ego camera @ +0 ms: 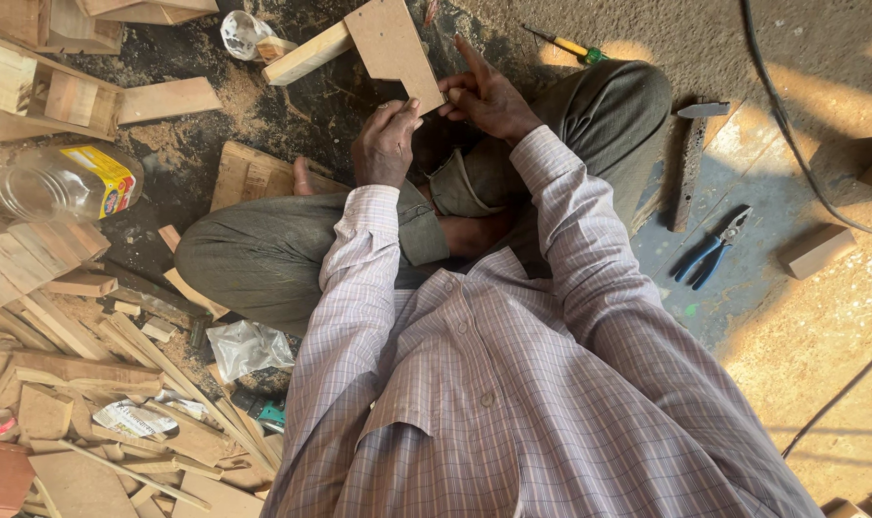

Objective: The person sits cross-legged on the workshop floor and assembles small wooden box pieces, holding a small wooden part against a board and driving nails with a hammer. They pick up and align wooden pieces, hammer nails into joints, and turn the assembled box to work on other sides.

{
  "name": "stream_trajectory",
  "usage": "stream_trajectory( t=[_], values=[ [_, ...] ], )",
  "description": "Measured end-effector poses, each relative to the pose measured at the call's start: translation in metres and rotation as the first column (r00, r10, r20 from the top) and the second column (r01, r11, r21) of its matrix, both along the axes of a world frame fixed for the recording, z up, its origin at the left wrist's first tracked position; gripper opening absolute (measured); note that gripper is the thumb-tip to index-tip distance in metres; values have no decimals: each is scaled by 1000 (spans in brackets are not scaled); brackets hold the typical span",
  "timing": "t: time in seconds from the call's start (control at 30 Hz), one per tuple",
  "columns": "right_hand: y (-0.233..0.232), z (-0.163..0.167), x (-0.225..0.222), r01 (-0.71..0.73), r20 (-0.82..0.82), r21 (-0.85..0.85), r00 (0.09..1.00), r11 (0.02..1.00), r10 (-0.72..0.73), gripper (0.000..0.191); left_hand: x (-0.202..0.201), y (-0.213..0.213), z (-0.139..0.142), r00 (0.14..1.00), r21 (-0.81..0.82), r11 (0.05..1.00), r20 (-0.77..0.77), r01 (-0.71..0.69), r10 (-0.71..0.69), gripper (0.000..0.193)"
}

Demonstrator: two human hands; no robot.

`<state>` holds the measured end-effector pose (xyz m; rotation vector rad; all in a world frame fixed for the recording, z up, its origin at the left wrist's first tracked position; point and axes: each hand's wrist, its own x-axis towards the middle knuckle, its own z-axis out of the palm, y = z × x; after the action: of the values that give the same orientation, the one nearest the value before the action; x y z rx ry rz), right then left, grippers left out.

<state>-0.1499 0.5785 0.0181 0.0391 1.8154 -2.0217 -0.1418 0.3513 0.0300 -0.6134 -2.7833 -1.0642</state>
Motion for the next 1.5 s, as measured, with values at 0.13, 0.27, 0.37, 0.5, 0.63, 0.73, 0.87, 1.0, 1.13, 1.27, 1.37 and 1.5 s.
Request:
stream_trajectory(
  t=[0.13,0.27,0.37,0.5,0.63,0.73,0.87,1.0,1.13,1.27,1.37,1.5],
  values=[
    [-2,-3,4,3,-145,205,989,979,27,99,-3,-1,5,999,-11,1000,42,25,-24,16],
    [-6,-5,3,40,-193,383,980,923,38,102,-4,-2,9,997,-22,999,60,41,-40,20],
    [-6,-6,4,62,-254,396,966,916,44,103,-4,-1,10,997,-14,999,67,50,-49,20],
    [-6,-6,4,61,-286,389,956,919,58,103,-6,-3,9,997,-52,995,22,82,-81,20],
    [-6,-5,4,61,-291,415,954,908,69,103,-7,-5,6,993,-110,987,-16,116,-118,23],
    [-6,-5,4,64,-315,422,946,904,80,104,-6,-6,3,984,-153,979,-97,131,-147,27],
    [-5,-4,5,55,-329,410,940,910,91,104,-6,-8,-1,978,-217,964,-108,153,-179,28],
    [-6,-1,4,60,-334,406,939,912,86,103,-7,-10,-2,976,-234,955,-80,179,-203,28],
    [-8,2,4,66,-342,415,936,907,89,102,-9,-11,-2,971,-251,949,-92,191,-220,28],
    [-9,2,5,68,-338,415,937,907,84,101,-9,-12,-3,973,-252,950,-86,185,-213,29],
    [-9,3,5,77,-343,398,937,914,71,100,-10,-13,-3,973,-265,946,-84,184,-213,29],
    [-8,5,7,84,-347,429,935,900,78,98,-10,-13,-2,974,-278,944,-85,180,-211,30]
  ],
)
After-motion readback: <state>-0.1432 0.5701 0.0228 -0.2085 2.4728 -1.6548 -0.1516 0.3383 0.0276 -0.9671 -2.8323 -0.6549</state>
